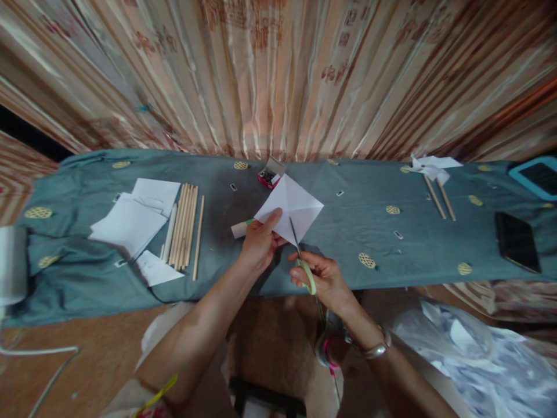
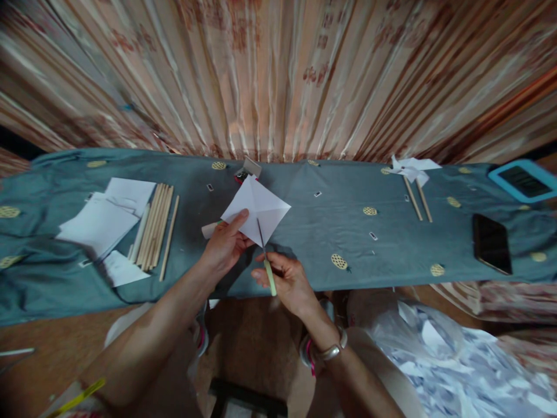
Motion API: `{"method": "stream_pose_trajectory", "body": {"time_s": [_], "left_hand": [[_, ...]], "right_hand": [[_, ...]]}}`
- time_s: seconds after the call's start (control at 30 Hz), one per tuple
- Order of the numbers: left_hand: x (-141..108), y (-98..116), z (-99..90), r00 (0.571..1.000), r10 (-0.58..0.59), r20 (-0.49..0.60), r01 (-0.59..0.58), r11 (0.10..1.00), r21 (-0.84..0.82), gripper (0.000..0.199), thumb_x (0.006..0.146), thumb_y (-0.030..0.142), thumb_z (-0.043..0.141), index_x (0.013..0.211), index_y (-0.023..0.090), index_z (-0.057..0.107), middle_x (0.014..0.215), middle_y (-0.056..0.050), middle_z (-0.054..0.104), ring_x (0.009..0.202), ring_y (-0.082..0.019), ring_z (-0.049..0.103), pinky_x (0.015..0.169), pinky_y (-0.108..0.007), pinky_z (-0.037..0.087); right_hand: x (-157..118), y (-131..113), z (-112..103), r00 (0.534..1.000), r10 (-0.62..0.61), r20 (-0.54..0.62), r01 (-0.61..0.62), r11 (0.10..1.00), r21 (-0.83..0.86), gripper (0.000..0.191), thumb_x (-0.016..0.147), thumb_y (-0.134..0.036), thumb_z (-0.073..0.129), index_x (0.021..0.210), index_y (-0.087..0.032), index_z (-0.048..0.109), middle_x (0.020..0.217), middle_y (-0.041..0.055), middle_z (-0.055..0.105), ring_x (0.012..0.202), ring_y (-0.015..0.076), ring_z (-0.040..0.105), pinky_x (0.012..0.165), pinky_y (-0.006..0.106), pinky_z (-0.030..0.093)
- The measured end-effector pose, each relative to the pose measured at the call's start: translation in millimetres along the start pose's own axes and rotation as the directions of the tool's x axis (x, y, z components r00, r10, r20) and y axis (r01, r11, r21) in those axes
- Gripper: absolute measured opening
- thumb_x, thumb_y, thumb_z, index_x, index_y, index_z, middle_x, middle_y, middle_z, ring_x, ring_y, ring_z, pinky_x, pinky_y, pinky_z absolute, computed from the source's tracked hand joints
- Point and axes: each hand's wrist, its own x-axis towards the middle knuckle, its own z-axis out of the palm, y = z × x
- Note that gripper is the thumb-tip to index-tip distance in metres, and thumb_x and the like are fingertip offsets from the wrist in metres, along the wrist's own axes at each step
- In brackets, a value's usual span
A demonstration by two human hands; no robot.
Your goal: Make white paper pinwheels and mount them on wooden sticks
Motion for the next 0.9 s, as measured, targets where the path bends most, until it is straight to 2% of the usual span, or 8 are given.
{"method": "stream_pose_trajectory", "body": {"time_s": [0.27,0.53,0.73,0.83,0.9], "left_hand": [[-1,1,-0.2,1.0,-0.001,0.004,0.001,1.0,0.0,0.015,0.073,0.025,0.074,0.083,0.017,0.066,0.072,-0.003,0.074,0.069,-0.02,0.072,0.074,-0.034,0.059],[-4,1,0.1,1.0,0.005,0.013,-0.005,1.0,-0.006,0.02,0.071,0.024,0.077,0.085,0.015,0.066,0.073,-0.004,0.074,0.073,-0.021,0.073,0.078,-0.034,0.058],[-1,8,-0.4,0.999,0.027,-0.028,-0.028,0.998,-0.049,0.018,0.071,0.02,0.077,0.083,0.015,0.065,0.071,-0.001,0.074,0.075,-0.02,0.073,0.081,-0.034,0.058],[1,16,-4.0,0.997,0.057,-0.055,-0.061,0.996,-0.072,0.019,0.069,0.018,0.078,0.084,0.014,0.066,0.074,-0.002,0.075,0.078,-0.019,0.073,0.083,-0.034,0.057],[2,19,-7.4,0.995,0.082,-0.061,-0.086,0.994,-0.065,0.019,0.069,0.018,0.078,0.084,0.014,0.066,0.077,-0.003,0.075,0.079,-0.019,0.073,0.084,-0.033,0.056]], "right_hand": [[0,-1,3,0.999,0.036,-0.033,-0.035,0.999,0.034,0.044,0.052,-0.05,0.086,0.078,-0.019,0.069,0.053,-0.0053,0.059,0.046,0.0075,0.051,0.047,0.022,0.044],[-3,2,1,0.999,0.04,-0.006,-0.04,0.999,-0.011,0.045,0.055,-0.051,0.085,0.084,-0.02,0.069,0.056,-0.0049,0.059,0.049,0.0092,0.053,0.049,0.023,0.046],[-12,-3,-6,0.99,0.024,0.137,-0.008,0.993,-0.116,0.049,0.063,-0.055,0.08,0.093,-0.018,0.067,0.063,-0.004,0.059,0.056,0.0084,0.051,0.053,0.022,0.042],[-19,-8,-16,0.971,0.071,0.227,-0.035,0.987,-0.16,0.048,0.064,-0.054,0.08,0.091,-0.016,0.066,0.063,-0.004,0.058,0.056,0.0074,0.049,0.05,0.021,0.037],[-23,-12,-26,0.956,0.108,0.274,-0.061,0.983,-0.174,0.047,0.065,-0.053,0.081,0.09,-0.016,0.066,0.065,-0.0027,0.06,0.056,0.0079,0.05,0.051,0.021,0.038]]}}
